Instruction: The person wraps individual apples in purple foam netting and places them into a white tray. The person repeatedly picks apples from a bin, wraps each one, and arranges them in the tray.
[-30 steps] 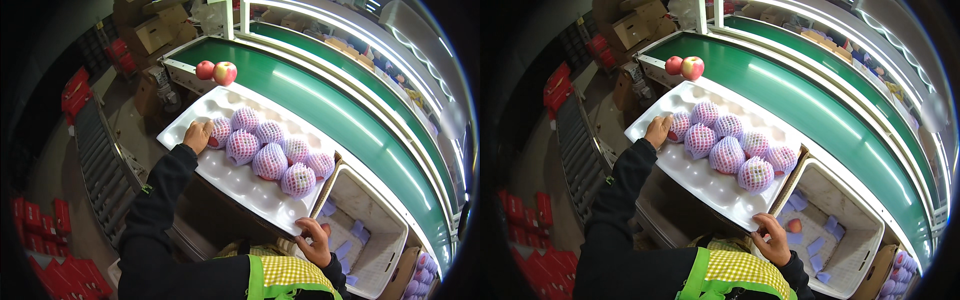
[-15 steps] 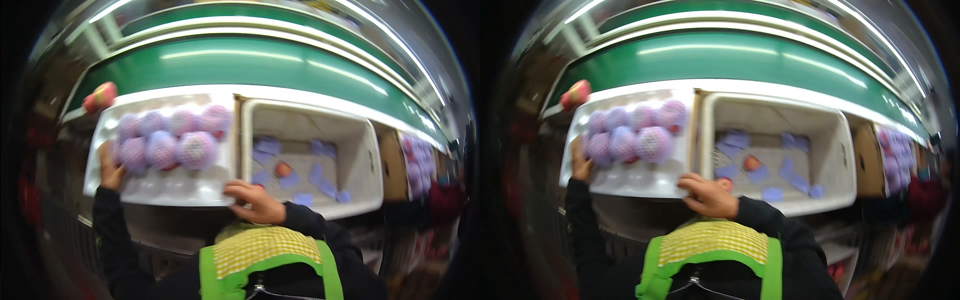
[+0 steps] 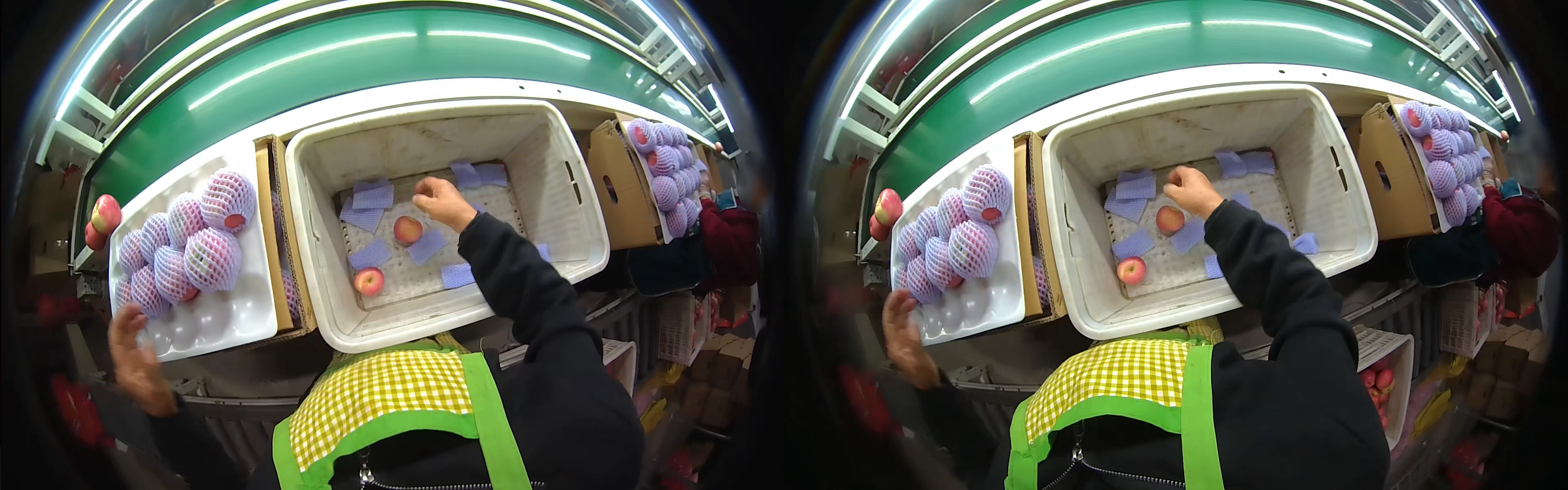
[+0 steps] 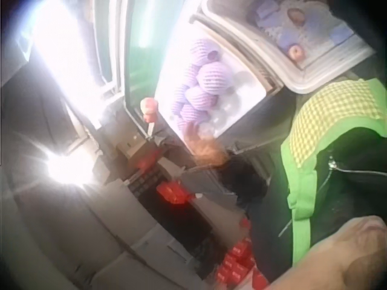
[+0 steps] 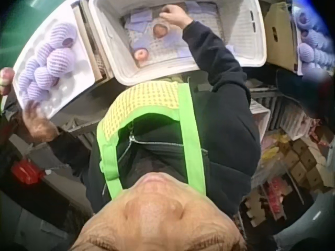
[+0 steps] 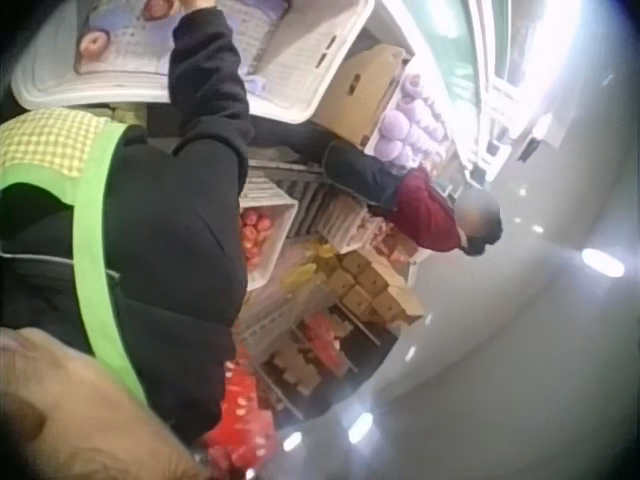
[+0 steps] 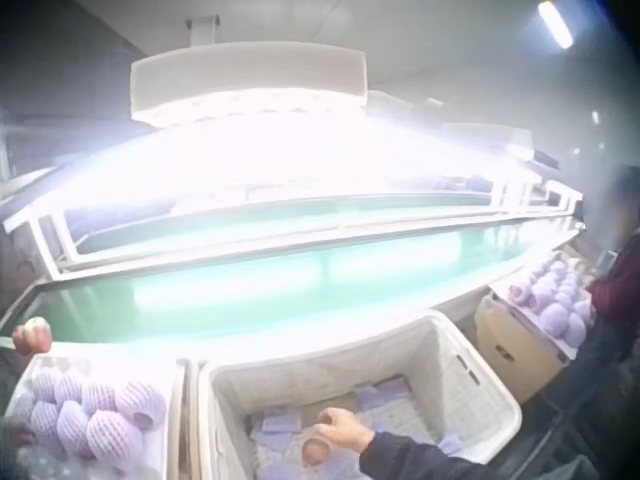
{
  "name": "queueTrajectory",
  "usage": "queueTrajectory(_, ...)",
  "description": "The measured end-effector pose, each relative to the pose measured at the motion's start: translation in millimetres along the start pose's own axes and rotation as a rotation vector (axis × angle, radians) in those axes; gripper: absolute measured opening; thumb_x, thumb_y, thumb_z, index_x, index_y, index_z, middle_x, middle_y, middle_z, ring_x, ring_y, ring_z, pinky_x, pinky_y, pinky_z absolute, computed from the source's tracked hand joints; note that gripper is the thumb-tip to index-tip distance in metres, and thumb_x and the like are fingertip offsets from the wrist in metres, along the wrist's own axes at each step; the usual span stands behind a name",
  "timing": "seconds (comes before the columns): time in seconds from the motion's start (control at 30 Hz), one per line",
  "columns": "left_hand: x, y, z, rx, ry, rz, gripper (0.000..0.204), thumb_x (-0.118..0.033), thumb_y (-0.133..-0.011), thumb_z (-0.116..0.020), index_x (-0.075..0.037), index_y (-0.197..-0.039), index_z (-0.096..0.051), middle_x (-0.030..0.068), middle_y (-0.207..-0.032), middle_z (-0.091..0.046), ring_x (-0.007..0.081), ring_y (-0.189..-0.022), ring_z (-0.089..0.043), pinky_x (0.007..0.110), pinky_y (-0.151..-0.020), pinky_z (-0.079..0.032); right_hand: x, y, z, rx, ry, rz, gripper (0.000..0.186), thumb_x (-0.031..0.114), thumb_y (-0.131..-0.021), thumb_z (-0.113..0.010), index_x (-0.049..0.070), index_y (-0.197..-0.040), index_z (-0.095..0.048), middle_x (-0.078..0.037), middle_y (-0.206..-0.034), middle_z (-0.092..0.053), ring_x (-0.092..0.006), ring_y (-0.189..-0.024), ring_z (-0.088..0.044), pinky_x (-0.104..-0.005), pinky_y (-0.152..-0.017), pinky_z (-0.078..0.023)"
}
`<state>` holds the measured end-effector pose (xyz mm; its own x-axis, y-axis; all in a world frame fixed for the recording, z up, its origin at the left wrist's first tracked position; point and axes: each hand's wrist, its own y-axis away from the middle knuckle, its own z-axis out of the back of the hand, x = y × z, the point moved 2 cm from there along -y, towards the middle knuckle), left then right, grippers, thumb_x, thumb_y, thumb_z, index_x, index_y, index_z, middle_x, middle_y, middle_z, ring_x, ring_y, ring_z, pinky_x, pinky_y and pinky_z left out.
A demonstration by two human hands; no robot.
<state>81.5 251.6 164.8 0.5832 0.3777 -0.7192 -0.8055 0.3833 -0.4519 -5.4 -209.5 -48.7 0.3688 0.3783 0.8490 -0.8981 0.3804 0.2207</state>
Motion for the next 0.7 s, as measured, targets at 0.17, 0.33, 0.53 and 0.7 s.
queueTrajectory(0.17, -92, 9, -136, 0.59, 0.128, -0.173, 0.031, 0.002, -0.063, -0.059, 0.006, -0.094, -0.059, 0.0175, -0.085, -0.06, 0.027, -0.078, -0.061, 0.031, -0.073, -0.048, -86, -10, -33, 0.215, 0.537, 0.118, 0.022, 0.016, -0.068, -0.058, -0.002, -0.079, -0.061, -0.021, -0.082, -0.06, -0.0338, -0.081, -0.059, -0.038, -0.07, -0.047)
queueTrajectory(0.33, -90, 22, -236, 0.753, 0.425, 0.022, 0.027, 0.003, -0.074, -0.058, 0.004, -0.101, -0.055, 0.0113, -0.092, -0.06, 0.018, -0.083, -0.059, 0.028, -0.076, -0.046, -136, 5, -70, 0.262, 0.766, 0.001, 0.04, 0.008, -0.068, -0.053, 0.002, -0.107, -0.05, -0.023, -0.098, -0.058, -0.0339, -0.095, -0.056, -0.0417, -0.078, -0.046)
queueTrajectory(0.53, -36, 44, -305, 0.682, 0.531, 0.41, 0.02, -0.002, -0.079, -0.056, 0.005, -0.097, -0.055, 0.0102, -0.09, -0.06, 0.0133, -0.078, -0.058, 0.024, -0.071, -0.047, -97, -6, -58, 0.695, 0.711, 0.034, 0.028, 0.021, -0.059, -0.062, 0.0, -0.078, -0.063, -0.019, -0.083, -0.062, -0.0306, -0.077, -0.06, -0.037, -0.069, -0.047)
queueTrajectory(0.7, -20, 38, -335, 0.659, 0.509, 0.373, 0.019, -0.003, -0.079, -0.055, 0.003, -0.096, -0.052, 0.0078, -0.086, -0.057, 0.0121, -0.075, -0.056, 0.024, -0.066, -0.046, -2, 28, -14, 0.769, -0.362, -0.056, 0.016, 0.014, -0.07, -0.061, 0.0, -0.076, -0.055, -0.008, -0.065, -0.055, -0.018, -0.049, -0.056, -0.0308, -0.041, -0.048)
